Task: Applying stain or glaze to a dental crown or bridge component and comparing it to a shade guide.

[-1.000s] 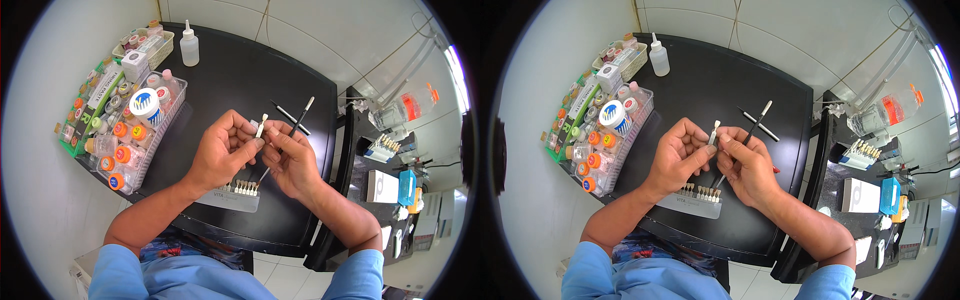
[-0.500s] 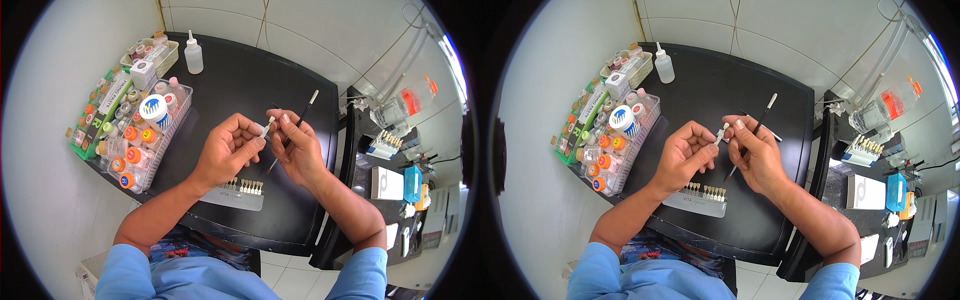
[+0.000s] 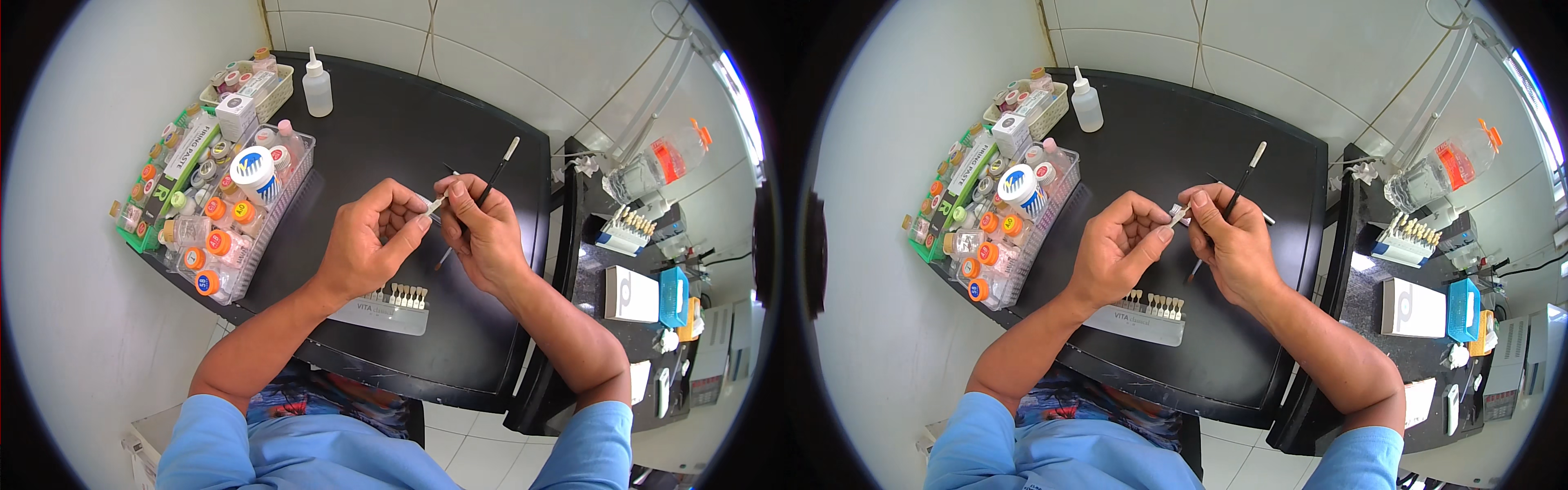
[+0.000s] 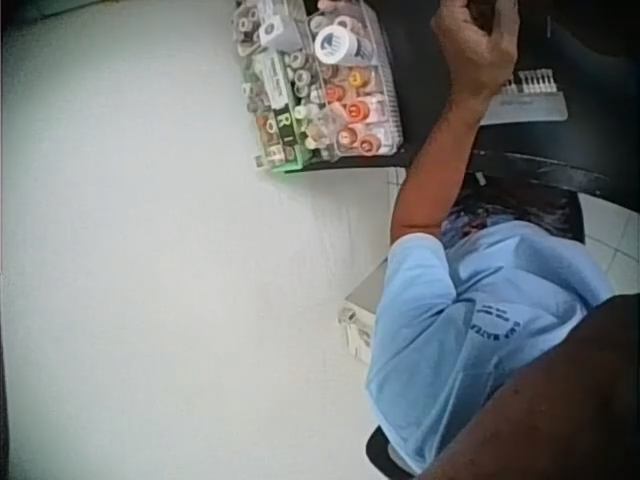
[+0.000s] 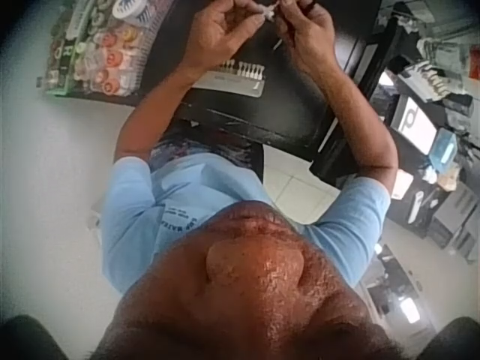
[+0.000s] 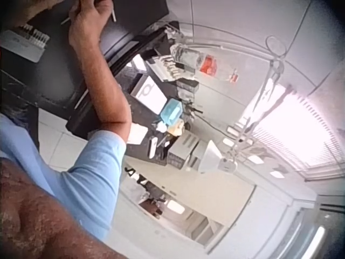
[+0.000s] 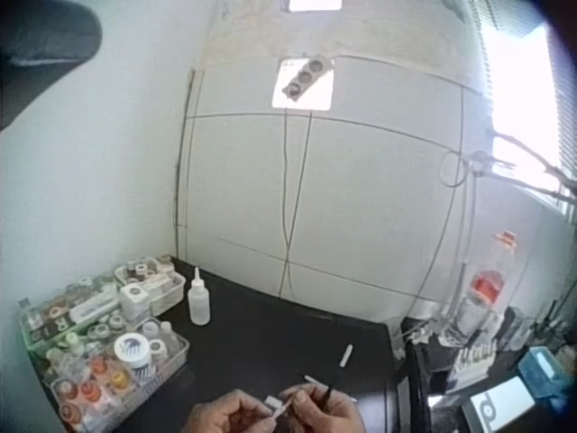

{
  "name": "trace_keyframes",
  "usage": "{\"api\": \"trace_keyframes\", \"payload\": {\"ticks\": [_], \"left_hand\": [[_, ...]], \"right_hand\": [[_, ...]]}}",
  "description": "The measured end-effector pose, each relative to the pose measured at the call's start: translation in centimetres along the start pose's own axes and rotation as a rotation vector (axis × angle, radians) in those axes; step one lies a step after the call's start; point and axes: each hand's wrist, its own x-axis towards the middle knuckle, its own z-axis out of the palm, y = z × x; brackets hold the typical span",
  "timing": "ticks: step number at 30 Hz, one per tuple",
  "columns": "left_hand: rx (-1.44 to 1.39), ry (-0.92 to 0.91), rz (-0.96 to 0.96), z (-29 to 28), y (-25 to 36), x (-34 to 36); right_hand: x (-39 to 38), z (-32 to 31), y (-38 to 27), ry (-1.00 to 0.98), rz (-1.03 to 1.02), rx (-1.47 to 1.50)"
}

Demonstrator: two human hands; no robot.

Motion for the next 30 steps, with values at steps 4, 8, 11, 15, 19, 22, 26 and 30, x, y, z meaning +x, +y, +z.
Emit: {"api": "trace_keyframes", "payload": {"ticks": [4,8,11,15,19,22,26,30], "left_hand": [[-0.060,-0.012,-0.073,0.0,0.1,0.0],[-0.142,0.011,-0.169,0.0,1.0,0.1],[-0.149,0.035,-0.185,-0.7,1.2,0.1],[-0.114,0.090,-0.210,-2.1,2.9,-3.3],[-0.052,0.119,-0.171,-3.2,2.8,-9.0],[-0.043,0.120,-0.294,-3.6,3.1,-12.2],[-0.007,0.107,-0.337,-4.3,2.7,-14.0],[-0.089,0.104,-0.328,-4.8,2.0,-13.6]], "right_hand": [[0.0,-0.4,0.1,-0.043,0.017,-0.026],[-0.2,0.8,-0.4,0.009,0.001,-0.111],[0.3,1.9,-1.3,0.165,0.058,0.064],[1.3,-2.2,-1.7,-0.040,-0.008,-0.127],[0.7,0.0,-1.3,0.062,-0.125,-0.084],[0.0,0.1,-0.7,-0.034,-0.349,-0.343],[-3.1,2.0,-0.6,-0.234,-0.448,-0.547],[-4.2,2.9,0.0,-0.341,-0.510,-0.528]]}}
